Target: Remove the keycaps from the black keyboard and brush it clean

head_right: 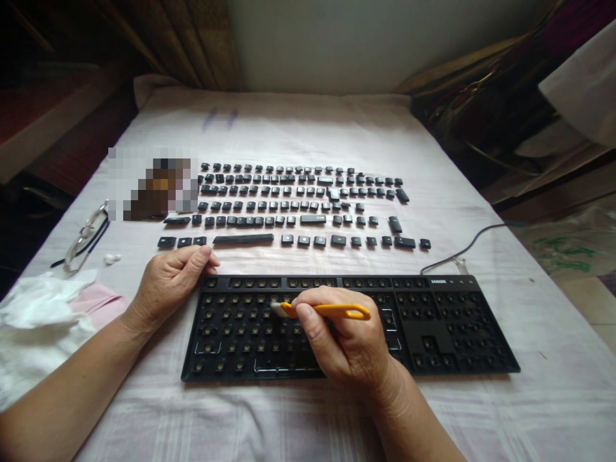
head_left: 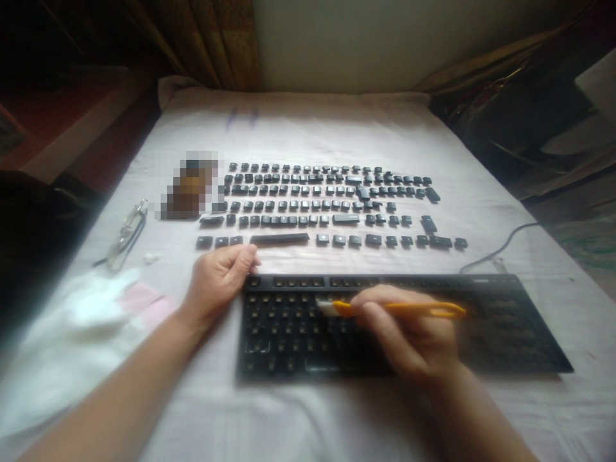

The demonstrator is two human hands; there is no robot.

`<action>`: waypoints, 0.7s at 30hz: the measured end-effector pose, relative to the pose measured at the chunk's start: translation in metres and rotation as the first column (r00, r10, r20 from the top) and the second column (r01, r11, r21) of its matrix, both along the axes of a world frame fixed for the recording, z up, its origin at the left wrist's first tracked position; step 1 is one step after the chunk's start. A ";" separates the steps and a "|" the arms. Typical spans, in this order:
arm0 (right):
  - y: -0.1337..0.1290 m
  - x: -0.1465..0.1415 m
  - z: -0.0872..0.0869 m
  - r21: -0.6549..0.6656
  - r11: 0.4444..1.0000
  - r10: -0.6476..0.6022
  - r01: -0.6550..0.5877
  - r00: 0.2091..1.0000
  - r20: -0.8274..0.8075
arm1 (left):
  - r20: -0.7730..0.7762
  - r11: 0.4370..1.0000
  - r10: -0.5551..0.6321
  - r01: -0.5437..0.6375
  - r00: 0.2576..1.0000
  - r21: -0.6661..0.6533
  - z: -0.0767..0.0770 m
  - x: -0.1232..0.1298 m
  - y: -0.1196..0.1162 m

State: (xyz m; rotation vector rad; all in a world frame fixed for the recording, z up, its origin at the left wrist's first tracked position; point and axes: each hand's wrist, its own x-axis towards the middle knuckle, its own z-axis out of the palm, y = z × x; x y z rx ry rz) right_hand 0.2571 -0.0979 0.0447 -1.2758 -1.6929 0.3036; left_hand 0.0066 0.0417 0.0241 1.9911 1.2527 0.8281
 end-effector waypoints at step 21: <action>0.006 -0.005 0.011 -0.030 0.998 0.063 -0.061 0.997 0.052 | -0.009 1.000 -0.002 0.002 1.000 0.006 -0.002 -0.001 0.000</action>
